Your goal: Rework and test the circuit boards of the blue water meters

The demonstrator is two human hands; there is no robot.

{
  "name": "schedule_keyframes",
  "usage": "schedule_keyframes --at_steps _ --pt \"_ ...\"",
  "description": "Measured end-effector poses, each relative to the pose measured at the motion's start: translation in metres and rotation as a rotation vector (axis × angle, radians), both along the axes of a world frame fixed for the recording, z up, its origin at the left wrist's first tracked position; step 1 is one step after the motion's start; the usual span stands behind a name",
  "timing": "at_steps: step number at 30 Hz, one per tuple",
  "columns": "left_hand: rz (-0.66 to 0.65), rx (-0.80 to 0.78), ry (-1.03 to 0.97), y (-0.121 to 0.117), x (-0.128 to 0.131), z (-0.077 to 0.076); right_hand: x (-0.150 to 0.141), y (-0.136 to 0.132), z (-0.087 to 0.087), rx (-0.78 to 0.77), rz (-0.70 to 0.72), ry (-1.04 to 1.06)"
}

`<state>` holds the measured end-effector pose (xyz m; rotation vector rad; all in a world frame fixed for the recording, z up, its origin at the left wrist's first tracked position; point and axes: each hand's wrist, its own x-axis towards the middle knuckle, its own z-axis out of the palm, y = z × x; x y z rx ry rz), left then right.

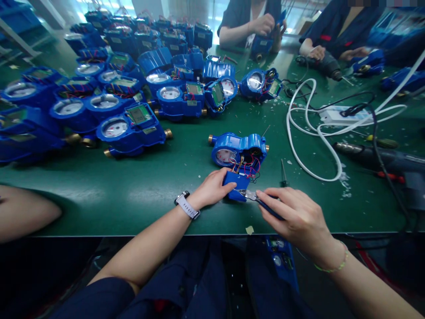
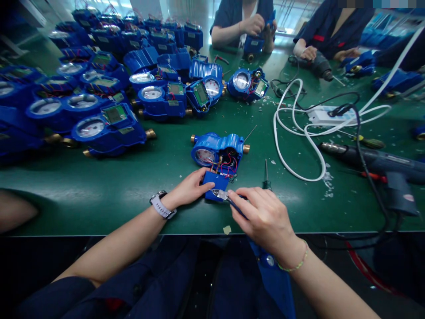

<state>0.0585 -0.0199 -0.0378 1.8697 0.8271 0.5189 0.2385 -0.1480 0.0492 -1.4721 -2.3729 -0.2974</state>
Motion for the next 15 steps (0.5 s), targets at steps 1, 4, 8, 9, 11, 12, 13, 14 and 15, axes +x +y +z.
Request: schedule_keyframes --at_steps 1,4,8,9,11,12,13,14,15 --pt "-0.004 0.002 -0.004 0.000 0.000 0.000 0.002 -0.004 0.001 -0.007 -0.012 0.020" --pt "-0.024 0.026 -0.011 -0.001 -0.001 0.000 0.011 -0.017 0.000 -0.049 -0.062 0.056" --pt "-0.033 0.050 -0.009 -0.002 -0.002 0.002 0.020 -0.031 -0.009 -0.077 -0.154 0.064" --pt "-0.029 0.051 -0.007 -0.002 -0.002 0.002 0.020 -0.032 -0.012 -0.066 -0.175 0.068" --pt "-0.009 0.041 -0.014 -0.002 -0.001 0.001 0.016 -0.032 -0.019 -0.034 -0.213 0.073" --pt "0.001 0.028 -0.024 -0.002 0.000 0.000 0.013 -0.030 -0.021 -0.015 -0.231 0.072" --pt "0.009 0.010 -0.038 -0.002 0.000 -0.001 0.009 -0.027 -0.024 0.007 -0.248 0.069" --pt "0.014 -0.012 -0.055 -0.002 0.001 -0.002 0.005 -0.023 -0.026 0.028 -0.263 0.063" --pt "0.014 -0.036 -0.072 -0.002 0.001 -0.003 0.002 -0.019 -0.028 0.048 -0.276 0.054"
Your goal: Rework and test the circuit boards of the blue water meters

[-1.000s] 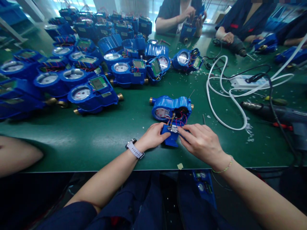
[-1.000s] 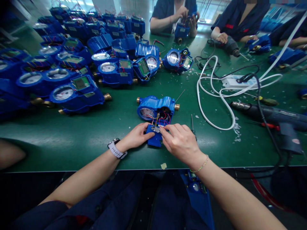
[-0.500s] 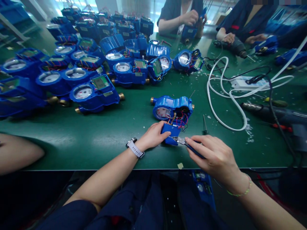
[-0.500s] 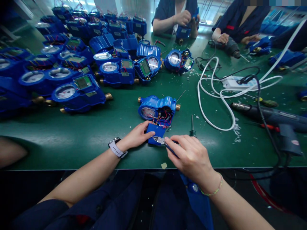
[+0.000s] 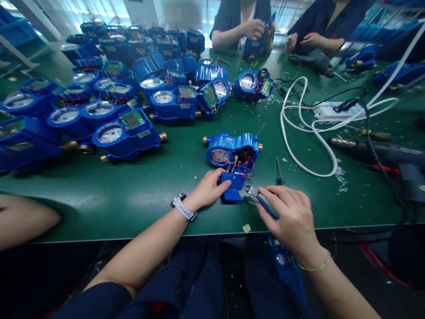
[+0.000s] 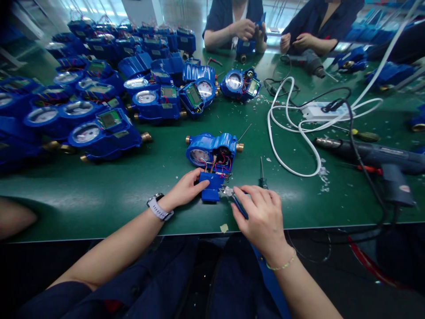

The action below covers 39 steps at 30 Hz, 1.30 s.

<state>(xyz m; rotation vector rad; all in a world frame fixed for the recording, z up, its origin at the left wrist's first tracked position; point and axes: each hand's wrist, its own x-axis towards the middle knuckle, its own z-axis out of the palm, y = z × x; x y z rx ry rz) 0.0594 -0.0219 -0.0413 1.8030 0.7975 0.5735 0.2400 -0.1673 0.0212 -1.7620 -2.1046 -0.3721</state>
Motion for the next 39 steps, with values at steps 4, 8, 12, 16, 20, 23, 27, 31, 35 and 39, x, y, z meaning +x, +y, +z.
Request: schedule_keyframes --at_steps 4,8,12,16,20,23,27,31,35,39 --pt "-0.015 -0.091 -0.064 0.000 0.000 -0.002 -0.009 0.017 -0.007 0.055 -0.017 -0.054" --pt "-0.008 -0.123 -0.088 0.001 0.000 -0.002 -0.007 0.027 -0.012 0.072 0.009 -0.111" --pt "0.007 -0.123 -0.072 0.002 0.001 -0.001 -0.003 0.032 -0.012 0.072 0.039 -0.162" --pt "0.004 -0.114 -0.054 0.003 0.000 0.000 0.002 0.036 -0.009 0.055 0.072 -0.205" --pt "-0.012 -0.110 -0.021 0.004 -0.001 0.002 0.006 0.040 -0.006 0.027 0.106 -0.242" --pt "-0.028 -0.105 -0.009 0.004 -0.002 0.004 0.007 0.042 -0.005 0.006 0.125 -0.259" --pt "-0.021 -0.104 -0.015 0.004 -0.002 0.001 0.006 0.044 -0.006 -0.002 0.127 -0.260" --pt "-0.008 -0.115 -0.038 0.004 -0.002 -0.002 0.006 0.044 -0.007 0.005 0.109 -0.242" --pt "0.001 -0.126 -0.064 0.003 -0.001 -0.005 0.005 0.041 -0.008 0.008 0.093 -0.191" --pt "-0.003 -0.137 -0.098 0.002 0.001 -0.008 0.006 0.039 -0.012 0.021 0.048 -0.052"
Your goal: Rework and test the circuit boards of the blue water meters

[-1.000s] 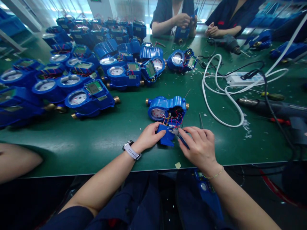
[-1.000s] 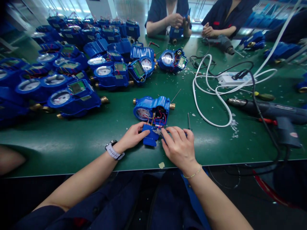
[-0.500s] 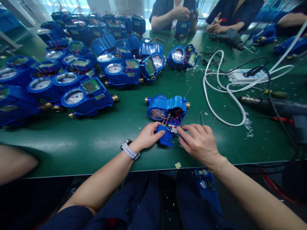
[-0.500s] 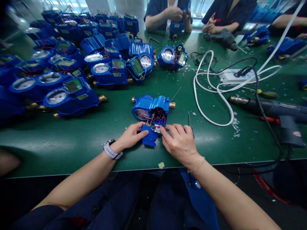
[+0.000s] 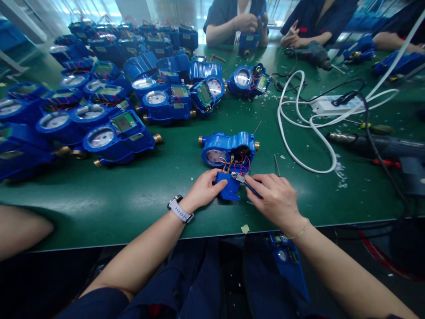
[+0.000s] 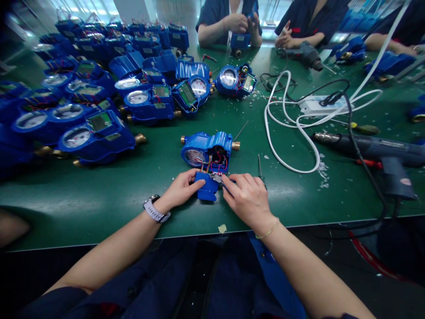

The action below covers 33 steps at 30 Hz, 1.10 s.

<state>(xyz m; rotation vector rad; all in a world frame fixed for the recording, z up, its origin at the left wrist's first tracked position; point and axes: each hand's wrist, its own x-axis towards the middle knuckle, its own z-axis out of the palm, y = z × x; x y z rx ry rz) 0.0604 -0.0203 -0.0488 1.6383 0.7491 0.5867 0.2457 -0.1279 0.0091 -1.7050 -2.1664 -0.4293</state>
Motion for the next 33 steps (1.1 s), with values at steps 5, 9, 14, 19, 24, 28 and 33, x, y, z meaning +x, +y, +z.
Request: schedule_keyframes --at_steps 5,9,14,19,24,28,33 --pt "0.002 0.014 -0.009 -0.001 0.000 0.002 0.001 -0.007 -0.006 0.037 -0.022 0.245" --pt "0.010 0.048 0.009 -0.002 0.000 0.008 0.001 -0.018 -0.010 -0.019 0.003 0.361" --pt "0.041 0.085 0.046 -0.003 0.001 0.014 -0.001 -0.032 -0.016 -0.078 -0.001 0.429" --pt "0.045 0.096 0.039 -0.003 0.001 0.012 -0.005 -0.038 -0.022 -0.072 -0.045 0.472" --pt "0.041 0.087 0.057 -0.003 0.000 0.010 0.000 -0.042 -0.024 -0.057 -0.077 0.471" --pt "0.052 0.018 0.031 -0.003 0.000 0.012 0.013 -0.046 -0.026 -0.043 -0.115 0.425" --pt "0.050 -0.128 -0.058 -0.002 0.001 0.014 0.031 -0.042 -0.035 -0.042 -0.194 0.338"
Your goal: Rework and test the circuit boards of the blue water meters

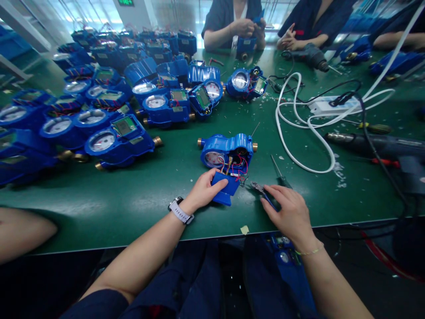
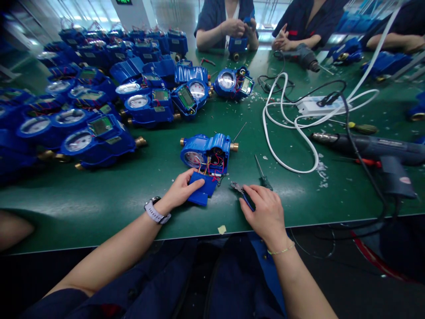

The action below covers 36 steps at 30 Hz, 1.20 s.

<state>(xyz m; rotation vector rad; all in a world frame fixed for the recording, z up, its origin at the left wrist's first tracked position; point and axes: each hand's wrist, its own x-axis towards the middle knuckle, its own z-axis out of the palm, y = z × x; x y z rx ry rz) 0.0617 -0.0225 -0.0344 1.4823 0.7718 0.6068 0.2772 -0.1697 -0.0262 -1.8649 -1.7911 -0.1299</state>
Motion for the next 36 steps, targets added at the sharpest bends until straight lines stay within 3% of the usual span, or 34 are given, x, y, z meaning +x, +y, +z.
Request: schedule_keyframes --at_steps 6,11,14,21,28,32,36 --pt "-0.030 -0.070 -0.020 0.000 0.000 0.001 -0.010 0.017 0.003 0.020 -0.012 0.117" --pt "-0.039 -0.027 -0.007 -0.002 0.003 0.005 -0.042 0.036 0.011 0.029 0.094 0.426" --pt "-0.024 0.043 0.028 -0.006 0.005 0.006 -0.053 0.049 0.006 0.044 0.078 0.619" --pt "0.023 0.195 0.124 -0.013 0.015 0.000 -0.045 0.064 -0.006 0.013 0.075 0.959" --pt "0.048 0.282 0.176 -0.012 0.031 -0.002 -0.038 0.069 -0.004 -0.029 0.052 1.023" --pt "0.069 0.278 0.198 -0.011 0.033 -0.002 0.004 0.063 0.006 0.036 -0.077 0.951" --pt "0.058 0.238 0.208 -0.011 0.031 -0.002 0.107 0.031 0.026 0.270 -0.462 0.756"
